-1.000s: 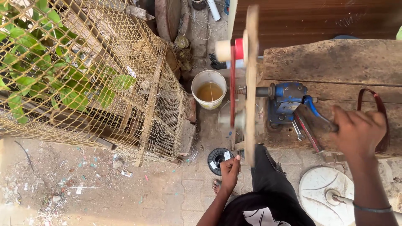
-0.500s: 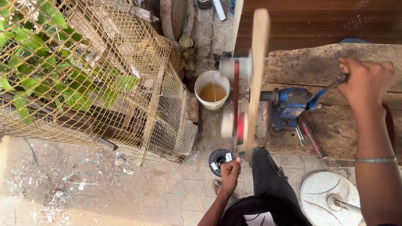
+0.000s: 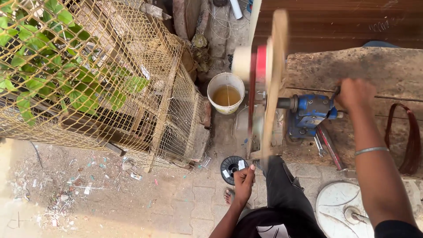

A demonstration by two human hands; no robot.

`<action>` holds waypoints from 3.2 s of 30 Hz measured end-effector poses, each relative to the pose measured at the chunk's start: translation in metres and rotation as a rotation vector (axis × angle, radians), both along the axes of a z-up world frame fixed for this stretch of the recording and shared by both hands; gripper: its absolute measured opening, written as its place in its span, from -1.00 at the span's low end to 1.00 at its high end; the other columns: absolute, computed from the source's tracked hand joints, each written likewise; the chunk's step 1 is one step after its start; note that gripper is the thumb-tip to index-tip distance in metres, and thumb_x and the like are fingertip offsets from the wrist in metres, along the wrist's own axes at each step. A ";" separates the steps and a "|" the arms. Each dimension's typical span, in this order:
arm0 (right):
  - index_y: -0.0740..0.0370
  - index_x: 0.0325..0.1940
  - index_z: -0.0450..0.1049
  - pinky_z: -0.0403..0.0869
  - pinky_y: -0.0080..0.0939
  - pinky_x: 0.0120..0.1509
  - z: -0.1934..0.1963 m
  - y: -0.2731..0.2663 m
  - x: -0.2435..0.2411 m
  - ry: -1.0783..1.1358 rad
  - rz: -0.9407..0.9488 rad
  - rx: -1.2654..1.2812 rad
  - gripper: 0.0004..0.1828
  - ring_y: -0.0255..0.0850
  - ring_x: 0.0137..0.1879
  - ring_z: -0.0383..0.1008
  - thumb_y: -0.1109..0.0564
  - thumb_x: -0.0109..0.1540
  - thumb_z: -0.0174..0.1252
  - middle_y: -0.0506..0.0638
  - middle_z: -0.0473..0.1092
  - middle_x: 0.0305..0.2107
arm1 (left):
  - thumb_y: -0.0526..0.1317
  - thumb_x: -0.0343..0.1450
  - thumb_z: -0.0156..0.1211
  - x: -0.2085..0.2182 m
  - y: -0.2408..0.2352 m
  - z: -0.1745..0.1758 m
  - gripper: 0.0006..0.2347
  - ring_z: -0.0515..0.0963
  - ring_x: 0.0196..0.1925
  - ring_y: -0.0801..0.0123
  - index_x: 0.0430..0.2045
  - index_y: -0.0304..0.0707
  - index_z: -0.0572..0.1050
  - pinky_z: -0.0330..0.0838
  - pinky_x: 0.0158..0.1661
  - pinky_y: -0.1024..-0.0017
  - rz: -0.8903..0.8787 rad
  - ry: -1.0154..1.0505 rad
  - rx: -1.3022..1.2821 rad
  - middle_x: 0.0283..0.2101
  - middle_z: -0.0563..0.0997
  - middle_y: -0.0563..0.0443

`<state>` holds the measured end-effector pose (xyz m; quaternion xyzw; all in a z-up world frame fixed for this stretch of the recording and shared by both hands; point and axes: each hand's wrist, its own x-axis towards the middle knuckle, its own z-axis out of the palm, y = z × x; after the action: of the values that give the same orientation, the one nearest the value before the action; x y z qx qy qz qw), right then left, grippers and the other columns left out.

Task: Winding copper wire onto a spool using a manual winding machine.

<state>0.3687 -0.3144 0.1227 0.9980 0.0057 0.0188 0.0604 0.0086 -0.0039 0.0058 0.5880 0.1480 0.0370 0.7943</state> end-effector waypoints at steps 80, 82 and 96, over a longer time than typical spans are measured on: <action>-0.06 -0.08 0.60 0.40 -0.14 0.03 0.033 0.005 -0.215 -0.075 0.183 -0.145 -0.64 -0.22 -0.26 0.61 0.04 0.03 0.36 -0.08 0.58 -0.39 | -0.11 0.59 0.07 -0.009 -0.005 0.004 -0.51 0.18 -0.72 0.62 -0.84 -0.28 0.27 0.01 -0.64 0.48 -0.016 -0.056 0.064 -0.76 0.33 0.11; -0.07 -0.11 0.59 0.37 -0.18 0.03 0.046 0.004 -0.226 -0.147 0.215 -0.144 -0.67 -0.29 -0.26 0.61 0.10 0.03 0.35 -0.14 0.58 -0.37 | -0.11 0.59 0.08 -0.009 -0.005 0.003 -0.51 0.18 -0.72 0.62 -0.84 -0.28 0.27 0.01 -0.65 0.48 -0.015 -0.057 0.060 -0.76 0.32 0.11; -0.05 -0.01 0.60 0.17 -0.34 0.08 0.122 -0.006 -0.172 -0.569 0.347 -0.010 -0.67 -0.46 -0.37 0.37 0.24 0.20 0.44 -0.36 0.44 -0.45 | -0.14 0.59 0.07 -0.012 -0.003 0.001 -0.52 0.18 -0.71 0.62 -0.84 -0.29 0.27 0.03 -0.63 0.48 -0.031 -0.047 0.041 -0.75 0.34 0.11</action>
<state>0.1968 -0.3204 0.2451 0.9365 0.1586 0.3068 0.0602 -0.0034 -0.0072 0.0069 0.6055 0.1194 0.0417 0.7857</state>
